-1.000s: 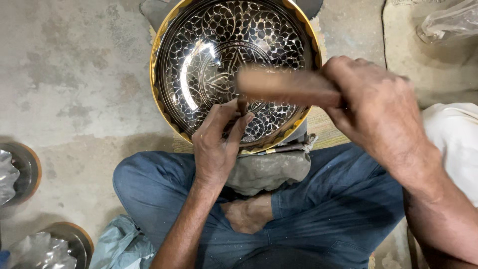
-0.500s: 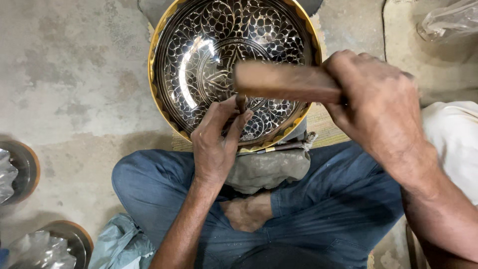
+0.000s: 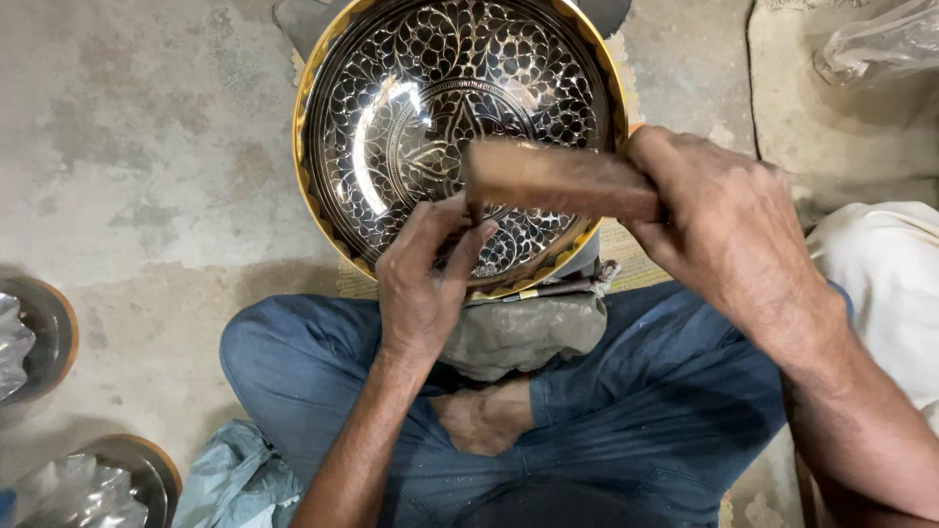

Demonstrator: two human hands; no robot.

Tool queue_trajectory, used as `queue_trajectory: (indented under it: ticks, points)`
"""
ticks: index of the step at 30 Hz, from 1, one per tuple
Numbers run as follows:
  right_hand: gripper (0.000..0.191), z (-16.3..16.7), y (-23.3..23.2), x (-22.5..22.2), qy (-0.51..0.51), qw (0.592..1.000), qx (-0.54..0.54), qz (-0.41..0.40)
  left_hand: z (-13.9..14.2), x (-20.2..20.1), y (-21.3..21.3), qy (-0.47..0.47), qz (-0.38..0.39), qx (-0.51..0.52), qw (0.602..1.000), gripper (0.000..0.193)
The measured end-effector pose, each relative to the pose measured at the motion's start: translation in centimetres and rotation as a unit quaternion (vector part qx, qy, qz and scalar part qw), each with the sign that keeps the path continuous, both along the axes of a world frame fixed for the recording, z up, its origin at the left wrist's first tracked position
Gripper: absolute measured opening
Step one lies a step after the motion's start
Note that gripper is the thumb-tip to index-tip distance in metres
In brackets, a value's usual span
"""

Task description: The person sits cross-legged on the floor and uses a wooden mallet to repeatedly strike a metal chisel placed on the interior surface of a large, ornate metal bowl. The bowl is supported by a cloth and rests on the person's lap. The person systematically works on the central floral pattern of the bowl's interior.

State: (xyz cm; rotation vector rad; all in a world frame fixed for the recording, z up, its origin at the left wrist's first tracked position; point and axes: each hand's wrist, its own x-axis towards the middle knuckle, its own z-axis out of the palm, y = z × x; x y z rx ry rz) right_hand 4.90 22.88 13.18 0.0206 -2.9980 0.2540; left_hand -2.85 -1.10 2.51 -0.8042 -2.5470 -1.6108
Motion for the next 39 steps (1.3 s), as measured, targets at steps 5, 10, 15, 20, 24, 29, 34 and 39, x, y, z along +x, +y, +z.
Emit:
queue_trajectory:
  ticks: [5, 10, 15, 20, 24, 29, 34, 39]
  points:
    - [0.030, -0.4, -0.5, 1.0, 0.020, 0.996, -0.078, -0.049, 0.0, -0.5, 0.6, 0.026, -0.051, 0.052, 0.997, 0.023]
    - [0.037, -0.7, -1.1, 1.7, 0.070, 0.990, -0.117, -0.025, 0.0, -2.8, 1.2, 0.102, -0.113, 0.005, 0.988, 0.032]
    - [0.042, -1.1, -1.3, 2.5, 0.063, 0.989, -0.122, -0.051, -0.4, -2.9, 1.0, 0.053, -0.105, -0.031, 0.993, 0.035]
    - [0.040, -1.7, -1.3, 2.0, 0.030, 0.988, -0.126, -0.083, -0.9, -2.6, 1.3, 0.104, -0.113, 0.027, 0.988, 0.026]
    - [0.041, -1.6, -1.1, 1.9, 0.060, 0.991, -0.106, -0.058, -0.8, -2.3, 1.2, 0.087, -0.101, 0.016, 0.991, 0.025]
    - [0.036, -1.4, -0.6, 2.0, 0.054, 0.995, -0.031, -0.077, -0.6, -2.3, 1.0, 0.096, -0.111, 0.021, 0.989, 0.026]
    - [0.029, -1.1, -0.3, 1.6, 0.062, 0.986, -0.113, -0.108, -0.4, -2.2, 1.1, 0.070, -0.104, 0.003, 0.992, 0.030]
    - [0.029, -0.6, -0.6, 1.6, 0.094, 0.990, 0.103, -0.034, -0.1, -2.1, 0.9, 0.094, -0.102, 0.005, 0.990, 0.027]
